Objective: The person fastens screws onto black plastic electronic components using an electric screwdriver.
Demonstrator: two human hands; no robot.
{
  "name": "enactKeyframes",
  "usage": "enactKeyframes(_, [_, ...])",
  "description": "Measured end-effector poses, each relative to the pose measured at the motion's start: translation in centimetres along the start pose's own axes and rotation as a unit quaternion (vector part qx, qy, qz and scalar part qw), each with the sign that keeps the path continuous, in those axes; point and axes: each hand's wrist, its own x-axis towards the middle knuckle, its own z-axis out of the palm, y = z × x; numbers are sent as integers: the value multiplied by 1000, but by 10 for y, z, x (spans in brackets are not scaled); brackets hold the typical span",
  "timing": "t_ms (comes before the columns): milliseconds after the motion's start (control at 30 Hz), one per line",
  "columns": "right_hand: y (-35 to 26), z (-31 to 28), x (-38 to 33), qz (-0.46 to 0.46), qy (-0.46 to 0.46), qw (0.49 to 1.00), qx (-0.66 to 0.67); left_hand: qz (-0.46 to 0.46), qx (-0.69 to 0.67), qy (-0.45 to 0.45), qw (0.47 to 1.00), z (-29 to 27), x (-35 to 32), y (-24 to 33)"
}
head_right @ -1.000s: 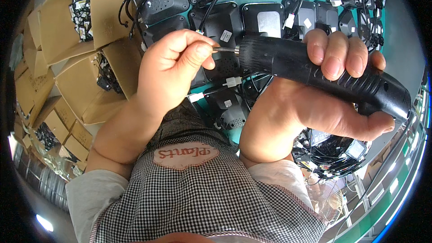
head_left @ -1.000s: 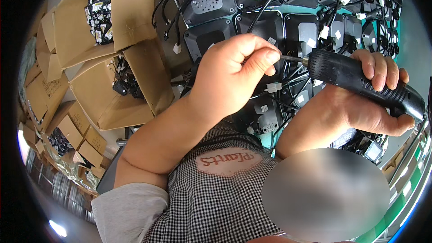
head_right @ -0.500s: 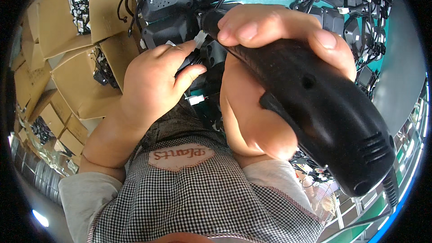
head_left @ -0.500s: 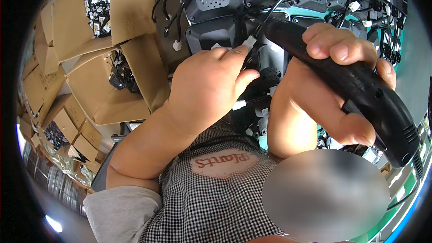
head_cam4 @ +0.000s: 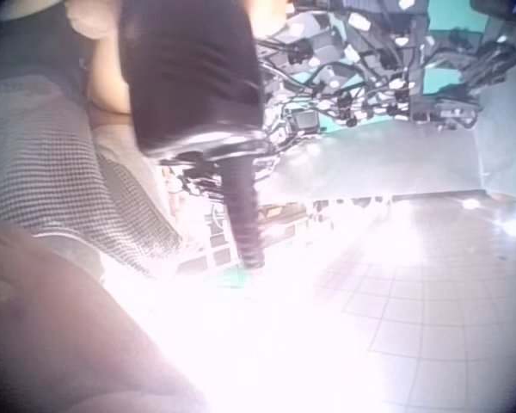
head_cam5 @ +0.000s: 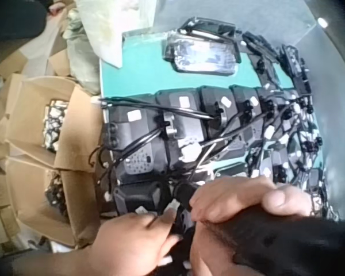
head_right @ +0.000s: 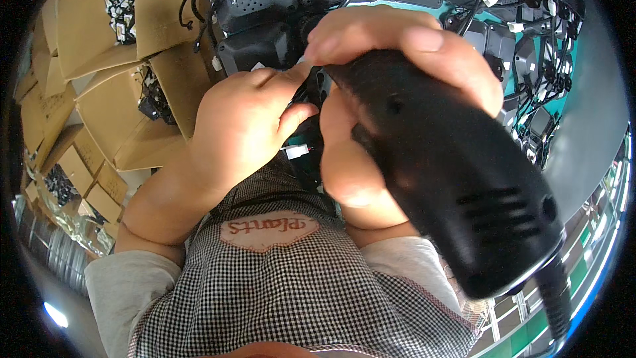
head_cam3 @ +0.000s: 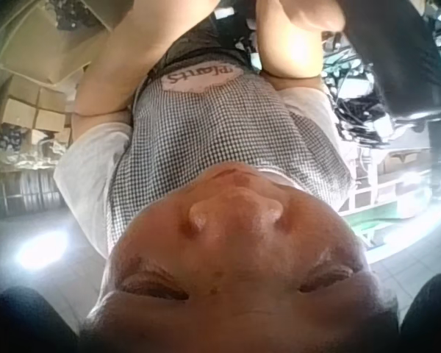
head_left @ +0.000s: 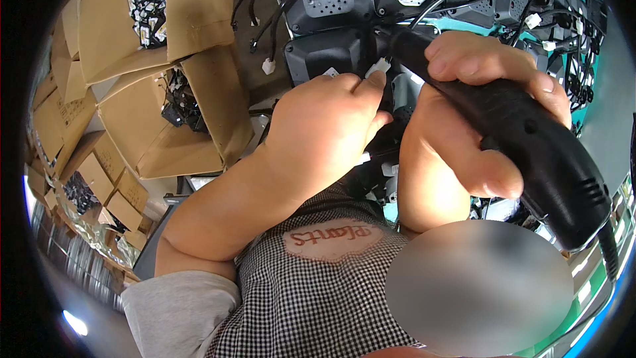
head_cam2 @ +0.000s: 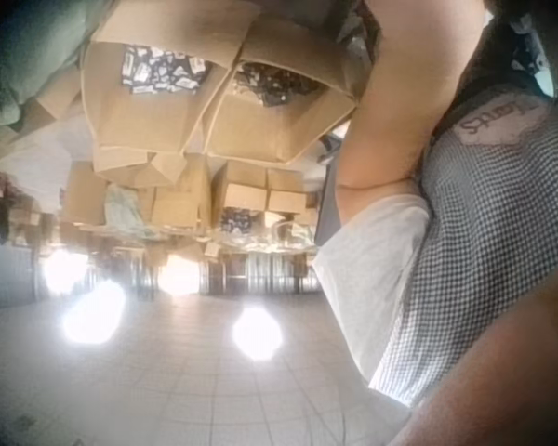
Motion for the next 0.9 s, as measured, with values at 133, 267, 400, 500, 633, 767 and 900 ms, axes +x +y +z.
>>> enactKeyframes(133, [0, 3, -3, -9, -40, 998, -37, 27, 11, 5, 1000, 6, 0, -5])
enactKeyframes(267, [4, 3, -9, 0, -47, 998, -41, 37, 18, 13, 999, 9, 2, -6])
enactKeyframes(400, [-3, 8, -14, 62, 54, 992, -91, 19, 9, -5, 1000, 5, 2, 1])
enactKeyframes(500, [5, -1, -4, 120, 218, 969, 13, 12, -4, 5, 1000, 9, 4, 0])
enactKeyframes(633, [-29, -38, 10, 73, 278, 956, 65, -36, -159, 18, 987, 14, 1, -4])
enactKeyframes(767, [-80, -56, 12, 126, 309, 939, 88, -165, -619, -41, 766, 6, 1, 2])
enactKeyframes(900, [-109, -68, 3, 129, 280, 935, 175, -187, -795, -99, 569, 17, 6, 12])
